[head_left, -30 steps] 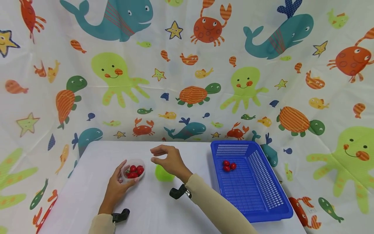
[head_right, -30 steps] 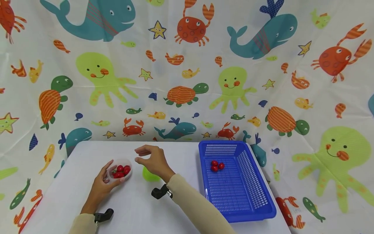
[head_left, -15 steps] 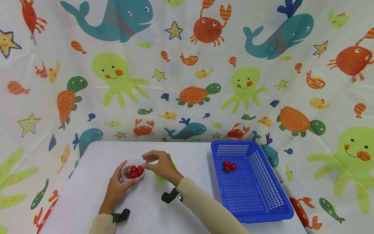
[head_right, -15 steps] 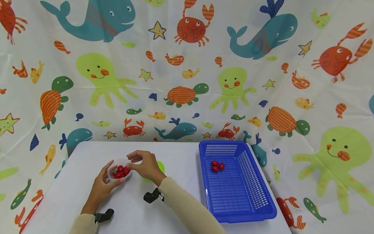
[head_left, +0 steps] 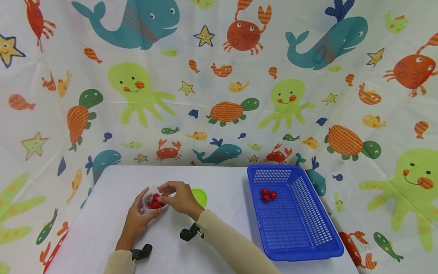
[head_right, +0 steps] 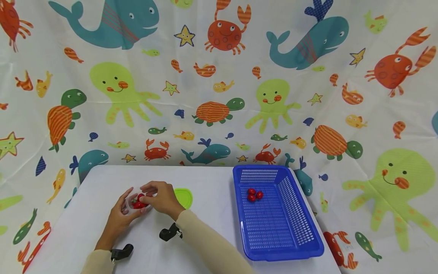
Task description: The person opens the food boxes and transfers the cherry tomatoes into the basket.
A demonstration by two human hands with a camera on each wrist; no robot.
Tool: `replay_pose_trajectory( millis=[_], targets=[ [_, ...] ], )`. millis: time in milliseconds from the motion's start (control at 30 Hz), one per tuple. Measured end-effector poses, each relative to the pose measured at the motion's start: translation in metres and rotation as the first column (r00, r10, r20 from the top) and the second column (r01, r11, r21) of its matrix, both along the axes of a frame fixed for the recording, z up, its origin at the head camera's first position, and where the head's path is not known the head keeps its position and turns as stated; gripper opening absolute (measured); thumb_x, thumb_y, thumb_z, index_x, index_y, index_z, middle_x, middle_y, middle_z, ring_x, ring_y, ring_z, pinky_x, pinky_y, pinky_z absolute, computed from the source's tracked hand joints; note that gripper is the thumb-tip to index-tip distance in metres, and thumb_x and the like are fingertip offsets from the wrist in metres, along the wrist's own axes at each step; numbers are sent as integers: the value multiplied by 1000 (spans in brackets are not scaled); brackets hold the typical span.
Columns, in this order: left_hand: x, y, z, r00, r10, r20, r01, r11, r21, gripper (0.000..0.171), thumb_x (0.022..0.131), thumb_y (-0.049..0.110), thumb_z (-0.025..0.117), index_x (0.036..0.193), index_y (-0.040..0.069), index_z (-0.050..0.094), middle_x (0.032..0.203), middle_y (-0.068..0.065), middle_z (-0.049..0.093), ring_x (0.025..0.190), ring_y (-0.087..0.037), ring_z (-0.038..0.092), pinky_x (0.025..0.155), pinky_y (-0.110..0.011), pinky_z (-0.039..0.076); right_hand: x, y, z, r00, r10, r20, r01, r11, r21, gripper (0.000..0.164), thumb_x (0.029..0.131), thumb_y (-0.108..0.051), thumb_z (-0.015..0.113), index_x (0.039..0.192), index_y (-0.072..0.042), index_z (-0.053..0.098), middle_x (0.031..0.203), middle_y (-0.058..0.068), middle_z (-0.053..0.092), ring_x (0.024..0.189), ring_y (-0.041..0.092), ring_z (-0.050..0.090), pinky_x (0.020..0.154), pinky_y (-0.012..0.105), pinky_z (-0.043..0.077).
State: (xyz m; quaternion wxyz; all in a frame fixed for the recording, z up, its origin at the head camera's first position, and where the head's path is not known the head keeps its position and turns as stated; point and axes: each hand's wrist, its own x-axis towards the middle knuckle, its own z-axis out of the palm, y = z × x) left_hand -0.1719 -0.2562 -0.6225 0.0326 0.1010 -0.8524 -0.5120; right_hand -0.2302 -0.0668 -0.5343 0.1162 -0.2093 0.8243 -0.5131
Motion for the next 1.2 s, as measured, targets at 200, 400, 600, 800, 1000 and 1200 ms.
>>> replay_pose_trajectory(
  millis=[200,400,600,800,1000,1200],
  targets=[
    [-3,-1,0,1000,-4,-9,4,1000,-12,102,79,54,79,158,43,14,161,-7,37,147,-44,31,111,-66,34,-3,-7,-9,999,-9,-45,14,995,102,26,88,-32,77,112,-40,71,107,-21,73,98,-3,65,107,42,40],
    [-3,-3,0,1000,-3,-1,3,1000,-19,102,78,57,78,157,46,14,162,-7,33,147,-45,29,111,-67,34,-3,-15,-13,997,11,-73,1,988,156,24,89,-32,76,112,-36,72,107,-17,75,99,-1,65,106,39,35],
    [-2,-3,1,1000,3,15,-3,1000,-14,102,78,58,77,157,47,13,167,-9,21,146,-47,29,111,-68,34,-4,-22,-19,989,89,-115,-66,979,191,28,89,-34,74,117,-32,72,107,-17,74,99,-5,64,107,39,34],
    [-4,-4,0,1000,1,7,-1,1000,-4,101,79,54,79,159,39,18,167,-9,21,146,-46,30,110,-67,36,-5,-26,-20,980,140,-138,-102,963,251,27,91,-34,73,118,-33,71,109,-16,73,102,-2,64,106,41,34],
    [-4,-5,-2,1000,0,-14,0,1000,-1,100,80,52,79,158,39,19,166,-8,23,147,-45,30,110,-65,37,-6,-32,-16,971,195,-137,-146,941,304,26,91,-28,73,117,-30,72,106,-17,73,97,-5,61,103,39,36],
    [-2,-5,-4,1000,2,-8,-2,1000,-3,98,80,50,79,157,45,18,166,-9,23,147,-45,30,111,-63,38,-4,-35,-15,978,191,-85,-161,947,279,26,91,-21,74,115,-30,73,106,-17,72,100,-3,62,106,41,37]
  ],
)
